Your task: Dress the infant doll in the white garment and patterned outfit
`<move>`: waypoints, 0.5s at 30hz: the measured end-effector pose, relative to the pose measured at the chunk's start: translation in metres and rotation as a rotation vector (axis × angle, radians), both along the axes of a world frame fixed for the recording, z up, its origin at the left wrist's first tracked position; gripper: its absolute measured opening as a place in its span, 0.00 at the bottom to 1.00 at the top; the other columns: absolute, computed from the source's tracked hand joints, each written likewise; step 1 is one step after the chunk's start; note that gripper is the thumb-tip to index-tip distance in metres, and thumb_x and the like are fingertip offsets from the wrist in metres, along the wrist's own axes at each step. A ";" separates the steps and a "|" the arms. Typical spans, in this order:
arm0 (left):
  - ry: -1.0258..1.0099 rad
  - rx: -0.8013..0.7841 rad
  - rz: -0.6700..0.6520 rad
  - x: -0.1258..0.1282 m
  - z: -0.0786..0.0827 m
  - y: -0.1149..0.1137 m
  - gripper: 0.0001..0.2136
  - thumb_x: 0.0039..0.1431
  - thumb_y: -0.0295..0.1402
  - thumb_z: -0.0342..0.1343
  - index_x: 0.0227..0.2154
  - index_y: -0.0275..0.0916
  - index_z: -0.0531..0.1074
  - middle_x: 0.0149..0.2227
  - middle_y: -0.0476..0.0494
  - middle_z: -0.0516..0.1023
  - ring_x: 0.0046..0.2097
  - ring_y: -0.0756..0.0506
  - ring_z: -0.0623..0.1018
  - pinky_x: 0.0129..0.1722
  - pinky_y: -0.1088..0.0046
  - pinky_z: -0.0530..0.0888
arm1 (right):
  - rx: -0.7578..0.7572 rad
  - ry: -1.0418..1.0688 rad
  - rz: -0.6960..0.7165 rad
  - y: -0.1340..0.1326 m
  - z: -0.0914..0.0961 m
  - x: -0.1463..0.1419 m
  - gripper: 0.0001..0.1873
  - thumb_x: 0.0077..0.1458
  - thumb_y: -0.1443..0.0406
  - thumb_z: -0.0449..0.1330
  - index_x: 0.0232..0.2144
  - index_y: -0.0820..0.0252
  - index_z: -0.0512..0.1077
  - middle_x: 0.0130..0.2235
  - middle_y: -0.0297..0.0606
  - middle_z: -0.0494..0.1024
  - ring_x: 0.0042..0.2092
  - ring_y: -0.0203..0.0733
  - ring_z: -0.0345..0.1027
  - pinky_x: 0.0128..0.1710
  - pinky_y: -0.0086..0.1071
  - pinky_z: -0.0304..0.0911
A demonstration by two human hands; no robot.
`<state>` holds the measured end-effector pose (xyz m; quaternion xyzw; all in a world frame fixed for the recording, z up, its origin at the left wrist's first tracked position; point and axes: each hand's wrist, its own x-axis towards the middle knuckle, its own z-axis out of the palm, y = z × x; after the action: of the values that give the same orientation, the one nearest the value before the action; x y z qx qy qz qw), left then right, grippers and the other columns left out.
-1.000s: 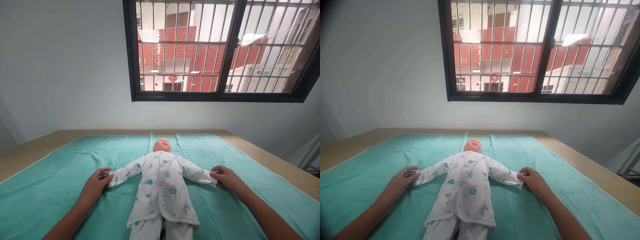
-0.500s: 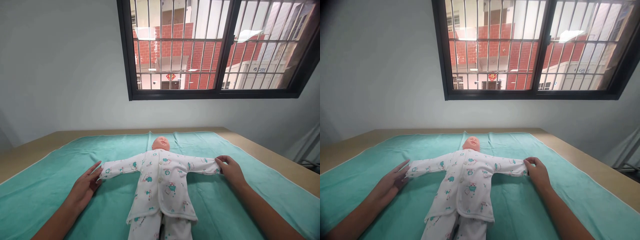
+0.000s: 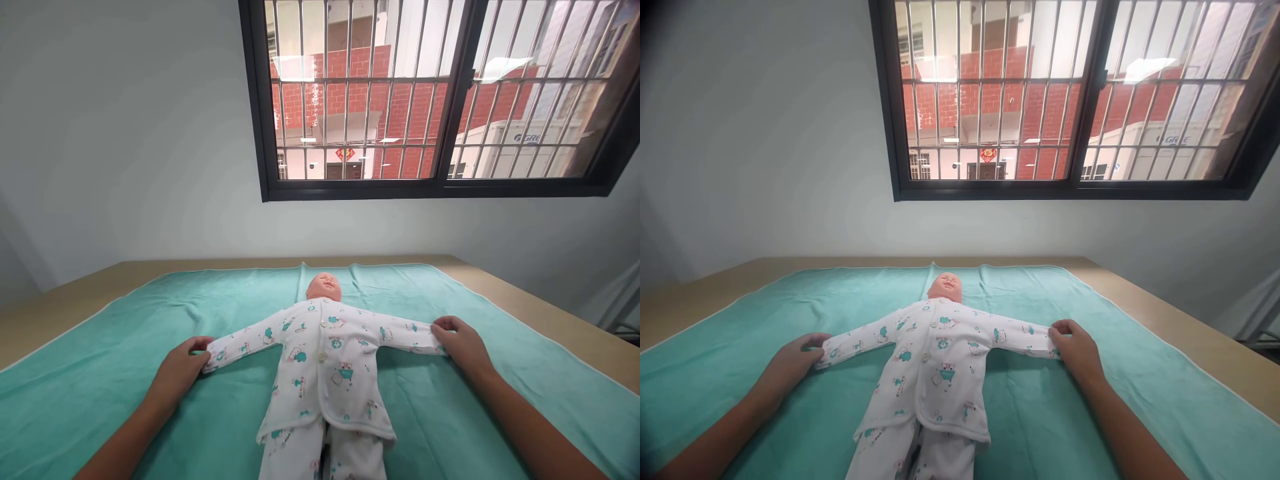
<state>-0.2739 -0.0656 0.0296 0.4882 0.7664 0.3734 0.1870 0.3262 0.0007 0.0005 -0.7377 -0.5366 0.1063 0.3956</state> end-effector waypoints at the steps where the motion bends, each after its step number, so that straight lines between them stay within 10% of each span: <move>1: 0.103 0.019 -0.005 0.000 -0.002 0.001 0.18 0.48 0.29 0.53 0.44 0.38 0.74 0.42 0.43 0.74 0.38 0.43 0.75 0.36 0.71 0.71 | 0.004 -0.058 -0.010 0.000 -0.001 0.000 0.15 0.44 0.58 0.55 0.34 0.56 0.75 0.36 0.37 0.76 0.36 0.45 0.70 0.35 0.35 0.62; 7: 0.297 0.224 -0.234 0.010 -0.011 0.002 0.19 0.55 0.32 0.45 0.49 0.42 0.70 0.58 0.43 0.64 0.60 0.39 0.65 0.58 0.64 0.64 | 0.207 -0.226 0.011 -0.004 0.002 -0.014 0.17 0.45 0.66 0.52 0.38 0.56 0.73 0.46 0.41 0.69 0.43 0.43 0.70 0.45 0.36 0.64; 15: 0.068 0.106 -0.378 0.033 -0.008 -0.001 0.23 0.59 0.49 0.49 0.52 0.44 0.71 0.57 0.44 0.71 0.59 0.37 0.67 0.62 0.59 0.59 | 0.075 -0.263 0.517 -0.029 0.023 -0.080 0.26 0.62 0.51 0.44 0.57 0.52 0.63 0.61 0.40 0.64 0.61 0.50 0.57 0.59 0.44 0.55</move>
<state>-0.2411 -0.0663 0.0214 0.6450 0.6461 0.3548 0.2017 0.2460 -0.0278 0.0231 -0.5689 -0.7571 0.0871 0.3092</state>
